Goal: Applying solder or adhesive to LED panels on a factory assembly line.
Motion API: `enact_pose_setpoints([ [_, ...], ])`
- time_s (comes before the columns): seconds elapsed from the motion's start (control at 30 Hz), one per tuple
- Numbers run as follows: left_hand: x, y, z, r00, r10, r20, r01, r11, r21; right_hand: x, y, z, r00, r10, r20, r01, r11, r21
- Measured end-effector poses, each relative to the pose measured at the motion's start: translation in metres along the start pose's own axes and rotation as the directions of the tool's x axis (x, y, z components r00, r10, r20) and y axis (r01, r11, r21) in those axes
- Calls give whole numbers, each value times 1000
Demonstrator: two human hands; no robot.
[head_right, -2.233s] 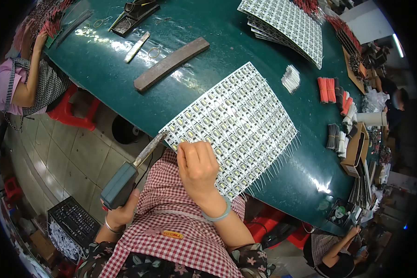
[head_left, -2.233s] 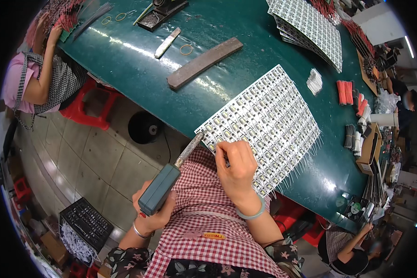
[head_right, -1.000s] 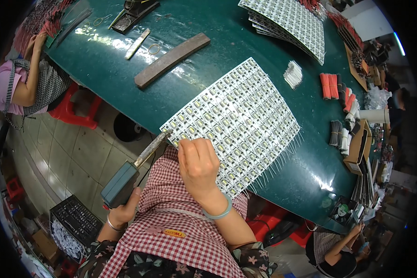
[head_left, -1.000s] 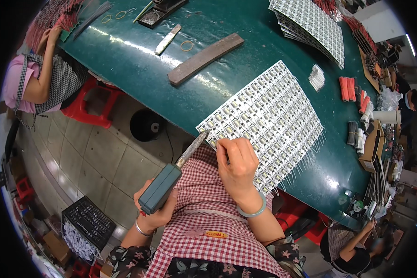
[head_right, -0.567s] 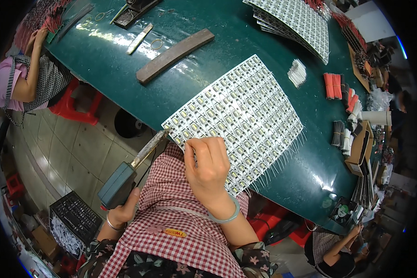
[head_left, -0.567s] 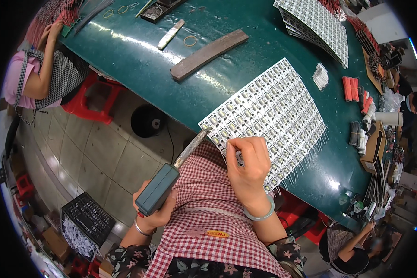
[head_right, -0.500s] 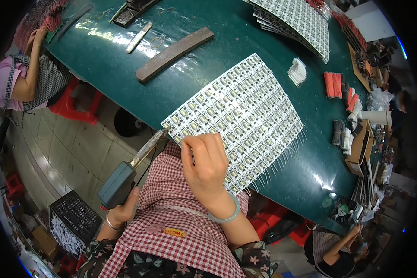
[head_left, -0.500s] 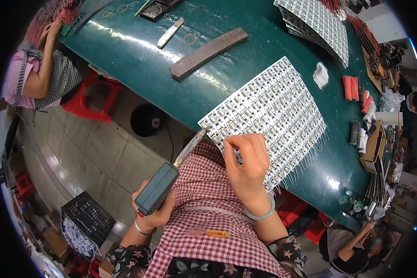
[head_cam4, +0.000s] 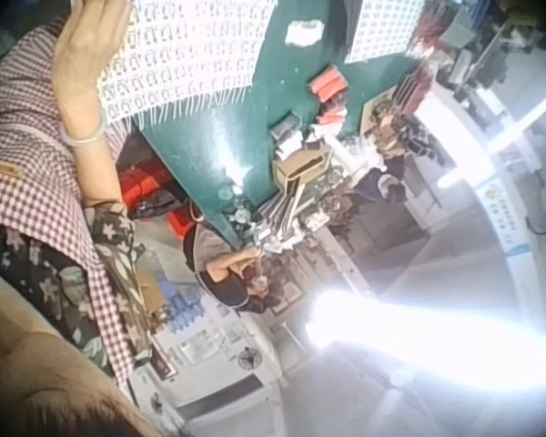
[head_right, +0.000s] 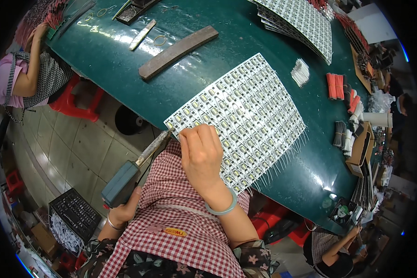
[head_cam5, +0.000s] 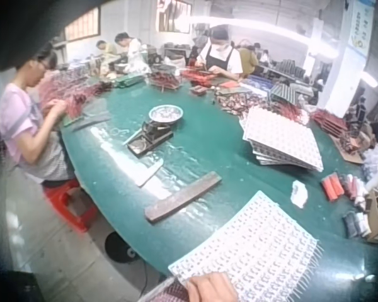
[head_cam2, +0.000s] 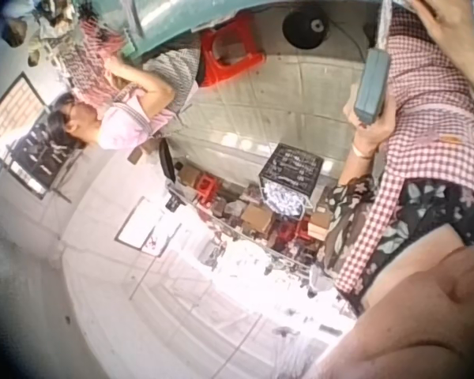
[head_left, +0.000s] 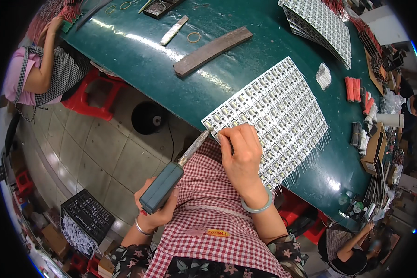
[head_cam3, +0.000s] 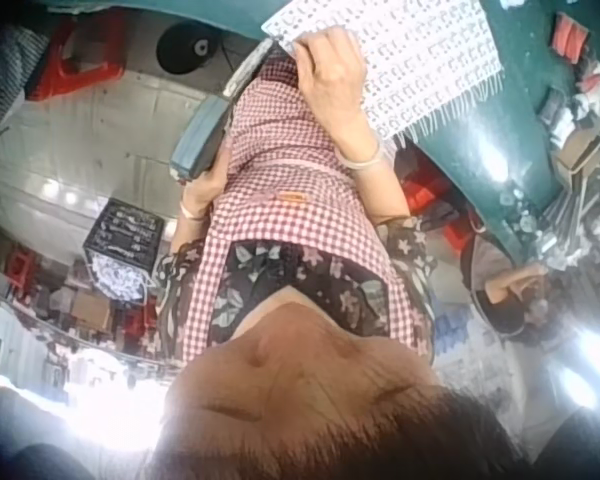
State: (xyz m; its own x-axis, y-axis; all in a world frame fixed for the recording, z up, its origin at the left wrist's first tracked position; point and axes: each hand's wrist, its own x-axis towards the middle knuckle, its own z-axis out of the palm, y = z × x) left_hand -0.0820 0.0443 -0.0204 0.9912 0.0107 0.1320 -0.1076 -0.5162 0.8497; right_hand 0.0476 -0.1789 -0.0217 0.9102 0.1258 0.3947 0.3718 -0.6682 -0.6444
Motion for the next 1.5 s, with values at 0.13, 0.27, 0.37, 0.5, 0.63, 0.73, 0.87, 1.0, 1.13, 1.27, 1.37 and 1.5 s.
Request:
enact_pose_setpoints([
  [0.13, 3, 1, 1, 1000, 13, 8, -13, 1000, -4, 0, -1, 1, 1000, -5, -5, 5, 1000, -19],
  [0.27, 8, 5, 5, 999, 28, -19, -29, 999, -19, 0, -1, 0, 1000, -18, -11, 18, 1000, -24],
  [0.37, 10, 6, 3, 997, 79, 8, -79, 995, 52, 1, -1, 0, 1000, -22, -11, 22, 1000, -19],
  [0.5, 4, 3, 4, 1000, 0, 6, 0, 999, -33, 2, -2, -1, 1000, -14, -1, 14, 1000, -19],
  [0.63, -14, -6, 2, 994, -110, 15, 111, 991, -68, 1, -2, -1, 1000, -14, -5, 14, 1000, -18],
  [0.73, -20, -10, 0, 991, -134, 14, 135, 990, -42, 0, -1, 1, 1000, -10, -9, 10, 1000, -19],
  [0.87, -18, -9, 1, 995, -98, 9, 98, 995, -22, 0, 0, 2, 1000, -10, -19, 10, 1000, -13],
  [1.0, -22, -11, 0, 973, -230, 34, 232, 971, -61, 0, 1, -1, 1000, 9, -6, -9, 1000, 1],
  [1.13, -19, -10, 2, 971, -239, -4, 237, 963, -127, 11, 7, -38, 984, 152, 91, -172, 942, 287],
  [1.27, -18, -13, 0, 986, -165, 15, 166, 977, -132, 50, 75, -111, 964, 119, -237, -134, 990, -50],
  [1.37, -21, -20, 1, 992, -101, 73, 108, 988, -109, 74, 159, -146, 929, 140, -344, -252, 919, -305],
  [1.5, -14, -15, 2, 996, -64, 69, 71, 993, -96, 91, 229, -151, 956, 78, -284, -188, 904, -384],
])
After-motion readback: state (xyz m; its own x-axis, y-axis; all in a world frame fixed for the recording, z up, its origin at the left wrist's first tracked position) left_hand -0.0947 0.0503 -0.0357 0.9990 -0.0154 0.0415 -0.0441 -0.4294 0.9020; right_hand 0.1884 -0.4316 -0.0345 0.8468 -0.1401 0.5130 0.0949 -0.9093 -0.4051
